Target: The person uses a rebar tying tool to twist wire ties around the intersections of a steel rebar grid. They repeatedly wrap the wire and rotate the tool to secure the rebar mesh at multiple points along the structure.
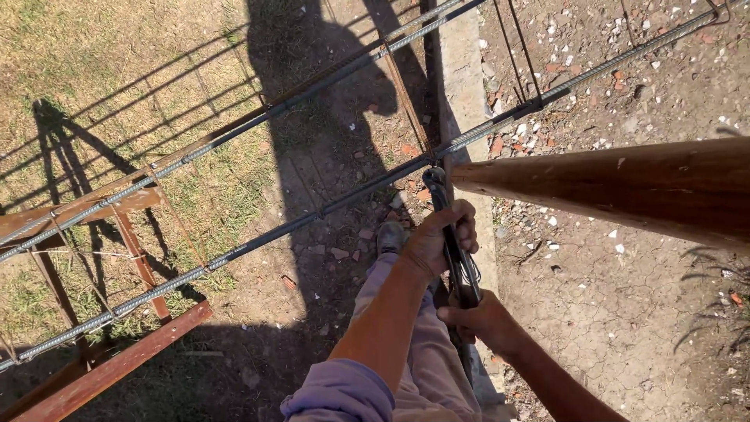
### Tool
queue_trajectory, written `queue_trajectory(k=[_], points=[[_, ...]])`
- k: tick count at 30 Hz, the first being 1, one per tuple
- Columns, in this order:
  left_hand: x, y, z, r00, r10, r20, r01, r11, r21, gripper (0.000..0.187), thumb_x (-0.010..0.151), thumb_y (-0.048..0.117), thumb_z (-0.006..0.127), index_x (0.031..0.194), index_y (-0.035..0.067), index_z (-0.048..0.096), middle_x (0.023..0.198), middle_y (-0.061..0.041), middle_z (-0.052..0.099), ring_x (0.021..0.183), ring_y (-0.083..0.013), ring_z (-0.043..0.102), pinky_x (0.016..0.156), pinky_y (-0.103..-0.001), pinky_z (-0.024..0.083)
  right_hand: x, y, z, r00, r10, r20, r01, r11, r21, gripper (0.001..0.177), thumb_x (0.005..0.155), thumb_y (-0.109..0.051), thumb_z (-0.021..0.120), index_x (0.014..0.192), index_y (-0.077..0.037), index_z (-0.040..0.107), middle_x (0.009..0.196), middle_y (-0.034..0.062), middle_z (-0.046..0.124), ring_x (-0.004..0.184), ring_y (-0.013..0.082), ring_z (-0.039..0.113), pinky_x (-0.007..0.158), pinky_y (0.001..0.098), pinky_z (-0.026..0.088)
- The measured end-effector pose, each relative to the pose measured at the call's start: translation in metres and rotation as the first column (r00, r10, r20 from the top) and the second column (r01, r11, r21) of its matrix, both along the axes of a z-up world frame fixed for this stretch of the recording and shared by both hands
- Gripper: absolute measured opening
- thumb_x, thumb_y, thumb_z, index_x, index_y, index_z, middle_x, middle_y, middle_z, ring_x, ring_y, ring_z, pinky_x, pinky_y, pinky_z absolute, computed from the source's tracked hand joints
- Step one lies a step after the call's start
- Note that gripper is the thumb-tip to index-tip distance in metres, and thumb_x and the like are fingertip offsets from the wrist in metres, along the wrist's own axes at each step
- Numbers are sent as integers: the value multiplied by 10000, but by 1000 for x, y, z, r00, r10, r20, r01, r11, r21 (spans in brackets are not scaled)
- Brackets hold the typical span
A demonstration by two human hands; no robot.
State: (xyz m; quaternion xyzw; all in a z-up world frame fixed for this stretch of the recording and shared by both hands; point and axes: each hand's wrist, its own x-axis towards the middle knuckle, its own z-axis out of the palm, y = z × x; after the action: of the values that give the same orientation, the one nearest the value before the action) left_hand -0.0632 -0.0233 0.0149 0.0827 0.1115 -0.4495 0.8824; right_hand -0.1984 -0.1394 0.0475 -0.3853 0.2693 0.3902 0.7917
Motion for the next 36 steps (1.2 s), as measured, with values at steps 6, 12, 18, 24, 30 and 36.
queue_trajectory(k=[6, 12, 18, 24, 30, 36], points=[[-4, -35, 44, 973, 209, 95, -210, 642, 737, 284, 678, 193, 861, 770, 166, 594, 701, 59, 564, 654, -88, 538, 669, -249, 459, 22, -24, -36, 885, 387, -258, -318, 100, -943, 316, 804, -305, 660, 1006, -62, 650, 811, 235, 739, 772, 458, 686, 687, 515, 508], [2, -48, 37, 982, 168, 87, -152, 429, 890, 486, 619, 232, 874, 937, 168, 512, 813, 49, 488, 727, -110, 457, 648, -265, 434, 20, -15, -106, 965, 259, 30, -40, 262, -964, 173, 837, -72, 517, 912, -28, 668, 709, 157, 697, 644, 198, 519, 550, 446, 424], [4, -67, 28, 974, 223, 44, -52, 31, 998, 384, 651, 409, 843, 770, 107, 638, 701, 24, 592, 655, -149, 470, 658, -356, 472, -5, -14, -89, 821, 555, 130, 142, 23, -990, 258, 837, -209, 639, 1028, -88, 515, 733, 194, 645, 638, 537, 565, 515, 570, 370], [-11, -23, 42, 988, 103, 112, -145, 410, 900, 521, 758, 310, 817, 402, 120, 487, 367, -4, 434, 356, -88, 401, 450, -280, 346, 2, -18, -1, 993, 100, 66, -65, 910, -408, 334, 660, -33, 877, 963, 27, 749, 860, 98, 757, 789, 190, 673, 697, 357, 563], [-17, 4, 15, 991, 107, -75, -82, 955, 284, 293, 858, 225, 730, 716, 172, 480, 592, 59, 347, 490, -57, 384, 488, -234, 386, 4, 6, 22, 992, 68, -106, -37, 962, 272, 286, 772, -113, 787, 772, -59, 507, 569, 39, 487, 438, 124, 417, 477, 290, 397], [-18, -9, 57, 938, 346, -31, -208, 630, 748, 296, 752, 201, 832, 894, 86, 599, 649, -76, 599, 483, -148, 540, 449, -258, 464, -5, 20, -3, 999, -17, -51, 2, 957, -289, 395, 724, 28, 734, 510, -66, 415, 390, 67, 337, 327, 149, 253, 354, 310, 207]])
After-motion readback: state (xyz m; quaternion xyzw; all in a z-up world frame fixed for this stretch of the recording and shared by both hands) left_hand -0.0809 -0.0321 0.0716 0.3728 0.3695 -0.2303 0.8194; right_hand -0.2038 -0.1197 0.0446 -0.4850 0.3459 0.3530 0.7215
